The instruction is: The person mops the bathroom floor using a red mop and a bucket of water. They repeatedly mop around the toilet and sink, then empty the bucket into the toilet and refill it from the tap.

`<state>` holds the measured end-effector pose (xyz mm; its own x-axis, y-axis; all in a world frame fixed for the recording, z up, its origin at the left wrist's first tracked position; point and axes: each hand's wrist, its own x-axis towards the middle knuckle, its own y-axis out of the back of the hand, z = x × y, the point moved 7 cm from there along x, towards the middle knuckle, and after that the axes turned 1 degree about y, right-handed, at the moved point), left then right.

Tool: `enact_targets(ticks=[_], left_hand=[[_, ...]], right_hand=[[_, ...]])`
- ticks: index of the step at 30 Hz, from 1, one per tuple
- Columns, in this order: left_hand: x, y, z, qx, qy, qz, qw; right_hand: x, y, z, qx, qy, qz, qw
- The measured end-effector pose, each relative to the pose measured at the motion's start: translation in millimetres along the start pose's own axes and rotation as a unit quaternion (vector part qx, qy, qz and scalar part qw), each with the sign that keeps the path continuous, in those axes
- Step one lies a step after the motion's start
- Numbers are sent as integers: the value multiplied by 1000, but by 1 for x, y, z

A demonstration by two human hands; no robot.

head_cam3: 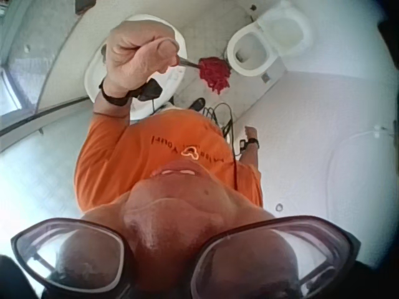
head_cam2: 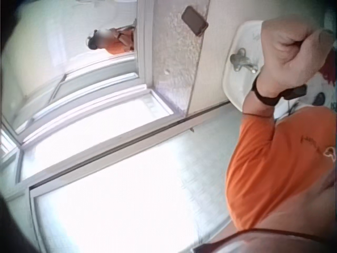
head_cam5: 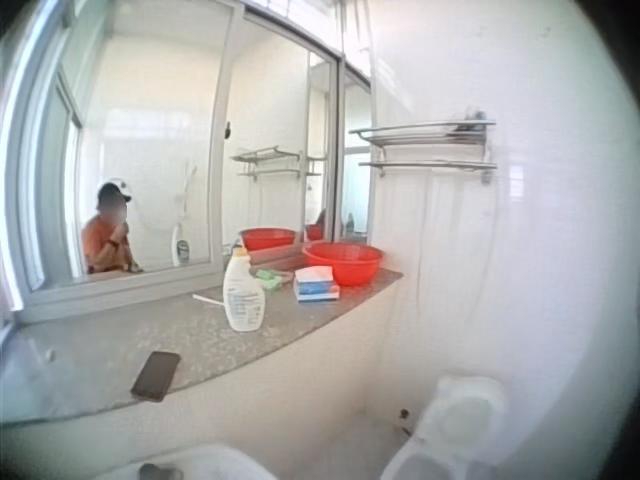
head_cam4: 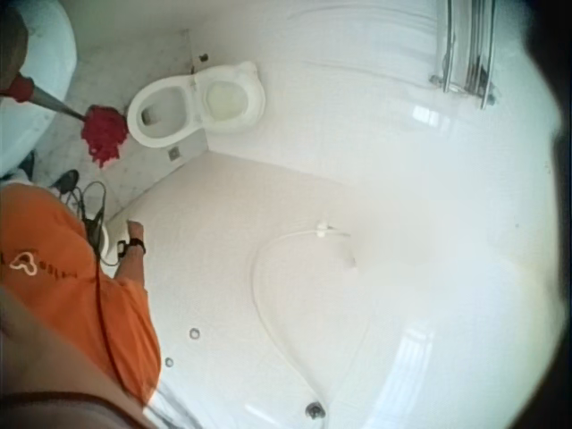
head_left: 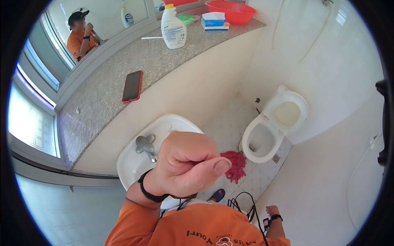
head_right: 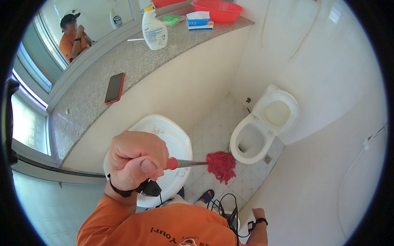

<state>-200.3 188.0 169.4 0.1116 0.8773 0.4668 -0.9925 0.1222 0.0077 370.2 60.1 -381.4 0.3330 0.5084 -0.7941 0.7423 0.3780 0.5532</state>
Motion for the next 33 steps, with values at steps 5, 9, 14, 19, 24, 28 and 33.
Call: enact_targets(ticks=[5, 9, 14, 19, 24, 28, 33], left_hand=[[8, -1, -3, -15, -34, -10, 999], [10, -6, -5, -30, -20, -11, 999], [8, -6, -6, -50, 17, -10, 999], [5, 0, -5, -49, 20, -14, 999], [3, 10, -2, -18, -20, 13, 1000], [1, 10, -3, -20, -30, 19, 999], [5, 4, -9, -60, -4, 51, 997]], right_hand=[[-43, -19, 10, 210, -26, 18, 977], [-49, -33, -16, 231, 49, 9, 972], [-36, -51, -43, 145, 158, -18, 976], [-32, -54, -71, 103, 205, -5, 973], [-32, -58, -65, 132, 189, -8, 973], [-24, -68, -54, 111, 198, -9, 974], [-19, -76, -55, 66, 218, -13, 973]])
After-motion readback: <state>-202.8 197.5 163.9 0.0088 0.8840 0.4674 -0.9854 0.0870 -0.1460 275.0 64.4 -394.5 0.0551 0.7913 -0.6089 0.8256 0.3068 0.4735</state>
